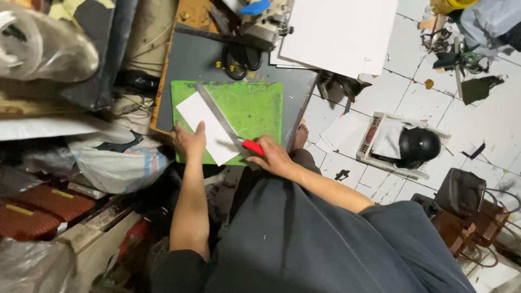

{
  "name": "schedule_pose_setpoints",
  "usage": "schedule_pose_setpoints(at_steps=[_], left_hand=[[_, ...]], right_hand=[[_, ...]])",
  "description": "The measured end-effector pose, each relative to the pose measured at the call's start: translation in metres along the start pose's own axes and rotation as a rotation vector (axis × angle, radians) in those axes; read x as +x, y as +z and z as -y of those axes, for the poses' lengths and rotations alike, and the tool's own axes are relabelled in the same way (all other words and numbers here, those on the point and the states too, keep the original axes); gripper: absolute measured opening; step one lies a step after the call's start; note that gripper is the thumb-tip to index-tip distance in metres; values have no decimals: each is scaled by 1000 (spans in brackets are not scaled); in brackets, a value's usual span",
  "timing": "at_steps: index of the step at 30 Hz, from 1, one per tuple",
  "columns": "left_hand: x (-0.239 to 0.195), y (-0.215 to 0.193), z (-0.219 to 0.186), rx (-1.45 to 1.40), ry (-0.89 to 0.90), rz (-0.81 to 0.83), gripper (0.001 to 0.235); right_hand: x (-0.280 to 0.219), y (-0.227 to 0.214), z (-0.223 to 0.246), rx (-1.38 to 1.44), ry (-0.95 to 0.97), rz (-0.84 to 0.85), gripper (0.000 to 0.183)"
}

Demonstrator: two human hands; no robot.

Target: Cutting a rectangular piece of white material using a utility knife and a metal ruler on a cutting mat.

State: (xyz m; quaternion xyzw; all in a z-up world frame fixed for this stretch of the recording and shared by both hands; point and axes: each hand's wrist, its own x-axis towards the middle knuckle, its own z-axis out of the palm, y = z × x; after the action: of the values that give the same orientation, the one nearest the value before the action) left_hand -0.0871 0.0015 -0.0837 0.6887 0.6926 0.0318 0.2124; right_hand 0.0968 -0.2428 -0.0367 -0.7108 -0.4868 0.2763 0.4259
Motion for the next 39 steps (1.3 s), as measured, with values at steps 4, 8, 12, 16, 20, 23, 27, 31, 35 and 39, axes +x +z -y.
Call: schedule_pose_setpoints(at_steps=[4, 8, 12, 16, 20, 23, 27, 31, 35, 39], left_hand=[[38, 53, 32, -465, -58, -48, 84], [25, 43, -2, -761, -213, 13, 72], [63, 112, 30, -828, -238, 113, 51], [47, 67, 6, -863, -201, 160, 42], [17, -19, 3, -959, 54, 119, 24], [-4, -69, 8, -1100, 263, 57, 21], [-42, -126, 4, -1146, 460, -6, 17], [-72, -151, 3, -1167, 569, -41, 18], [-96, -161, -3, -1239, 662, -81, 22], [-110, -159, 0, -1147, 782, -290, 47]], right_hand=[[20, 55, -6, -105, 115, 194, 59], [17, 75, -14, -251, 154, 163, 55], [10, 74, -20, -265, 238, 29, 45], [8, 65, -64, -289, 166, -130, 44], [34, 51, -65, -339, 228, -231, 32], [57, 48, -69, -455, 130, -265, 35], [78, 30, -8, -467, 45, -254, 57], [79, -1, 127, 96, -92, -231, 49], [71, 2, 143, 377, -234, -225, 31], [65, -4, 138, 515, -290, -246, 19]])
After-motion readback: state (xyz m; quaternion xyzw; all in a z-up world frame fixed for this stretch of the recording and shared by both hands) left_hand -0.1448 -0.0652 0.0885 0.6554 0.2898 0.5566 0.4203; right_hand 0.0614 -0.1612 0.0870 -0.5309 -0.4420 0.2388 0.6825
